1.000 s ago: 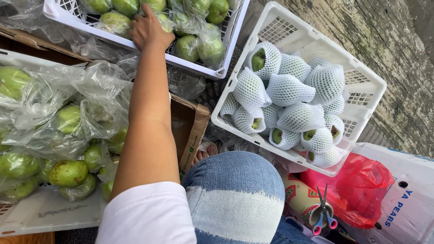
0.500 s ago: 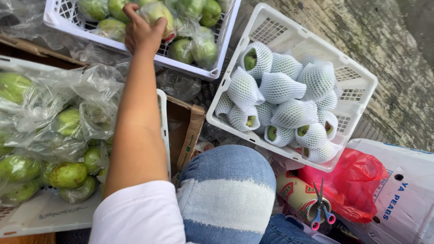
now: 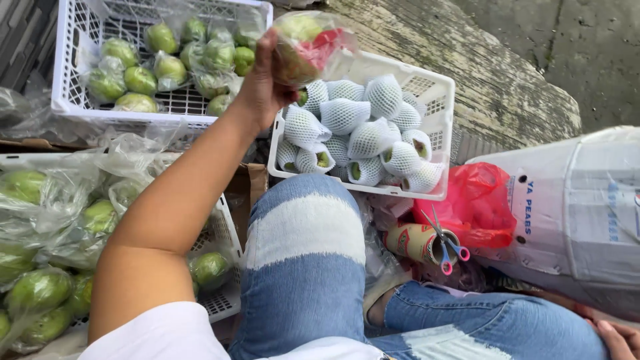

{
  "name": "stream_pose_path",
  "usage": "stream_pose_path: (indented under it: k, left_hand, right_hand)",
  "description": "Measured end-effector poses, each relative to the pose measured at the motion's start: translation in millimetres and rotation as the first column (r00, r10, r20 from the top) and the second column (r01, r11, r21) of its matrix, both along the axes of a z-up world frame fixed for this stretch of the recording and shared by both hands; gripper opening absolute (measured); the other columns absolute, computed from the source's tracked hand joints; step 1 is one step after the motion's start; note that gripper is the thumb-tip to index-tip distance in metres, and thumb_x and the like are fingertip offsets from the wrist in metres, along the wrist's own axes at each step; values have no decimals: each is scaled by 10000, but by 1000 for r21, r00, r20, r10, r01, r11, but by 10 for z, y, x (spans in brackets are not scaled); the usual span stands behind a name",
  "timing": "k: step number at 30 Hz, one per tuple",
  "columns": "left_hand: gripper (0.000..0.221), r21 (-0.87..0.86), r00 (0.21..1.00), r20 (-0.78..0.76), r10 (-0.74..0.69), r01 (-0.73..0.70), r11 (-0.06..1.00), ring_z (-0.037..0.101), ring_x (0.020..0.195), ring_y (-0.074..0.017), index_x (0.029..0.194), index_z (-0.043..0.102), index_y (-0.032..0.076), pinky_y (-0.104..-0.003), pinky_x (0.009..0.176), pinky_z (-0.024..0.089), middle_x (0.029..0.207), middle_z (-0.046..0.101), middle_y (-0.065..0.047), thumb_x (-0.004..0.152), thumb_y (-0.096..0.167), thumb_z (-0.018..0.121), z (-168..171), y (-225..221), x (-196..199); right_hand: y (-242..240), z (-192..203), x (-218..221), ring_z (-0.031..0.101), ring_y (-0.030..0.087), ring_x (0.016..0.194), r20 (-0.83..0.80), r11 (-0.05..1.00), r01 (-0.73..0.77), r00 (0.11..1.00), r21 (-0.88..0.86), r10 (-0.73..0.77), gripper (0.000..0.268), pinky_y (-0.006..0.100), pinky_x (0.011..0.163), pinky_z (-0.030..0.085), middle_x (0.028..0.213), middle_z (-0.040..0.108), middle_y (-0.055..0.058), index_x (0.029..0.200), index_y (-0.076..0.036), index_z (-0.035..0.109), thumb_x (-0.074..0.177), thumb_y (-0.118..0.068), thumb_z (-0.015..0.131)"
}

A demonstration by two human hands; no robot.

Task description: Wrapping guavas in protective foam nets and placing them into plastic bags for packing

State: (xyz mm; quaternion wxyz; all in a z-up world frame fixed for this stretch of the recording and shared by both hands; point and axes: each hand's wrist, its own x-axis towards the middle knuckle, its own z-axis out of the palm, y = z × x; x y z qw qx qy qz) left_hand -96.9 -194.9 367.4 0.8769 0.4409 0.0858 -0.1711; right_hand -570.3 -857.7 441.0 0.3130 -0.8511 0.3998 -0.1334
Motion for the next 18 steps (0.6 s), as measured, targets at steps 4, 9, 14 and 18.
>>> stream_pose_path:
  k: [4,9,14,18]
  left_hand:
    - [981,-130,987,-8,-162,160,978,651,747,-191,1108,675,104,-300,492,588,940,718,-95,444,824,623,607,-608,-328]
    - [1053,-13,960,-50,-276,276,961,549,615,-176,1172,623,63,-316,560,569,831,622,-110,418,798,603,1559,-1021,-965]
    - [876,36,880,-21,-475,476,879,561,683,-171,1188,596,45,-274,618,535,856,602,-113,612,705,599,1764,-1530,-1344]
    - [758,-26,838,-33,-545,544,838,545,597,-158,1102,600,82,-263,538,500,792,591,-87,698,723,592,1662,-2018,-1712]
  right_hand:
    - [-349,-413,-375,667,208,1028,75,998,-66,995,17,65,235,285,942,484,1121,681,168,1227,-59,598,1189,-264,707]
    - [250,-162,-111,652,138,935,-23,986,-24,1000,-168,20,175,268,849,466,1024,723,36,1118,-167,722,1081,-335,753]
    - [1345,780,706,437,87,684,142,974,-225,965,31,219,245,255,609,312,748,599,72,1237,-64,676,996,-87,711]
    - [1976,1323,1220,575,204,1056,460,793,-577,768,193,447,547,296,832,539,1226,575,159,1417,-27,466,907,-50,662]
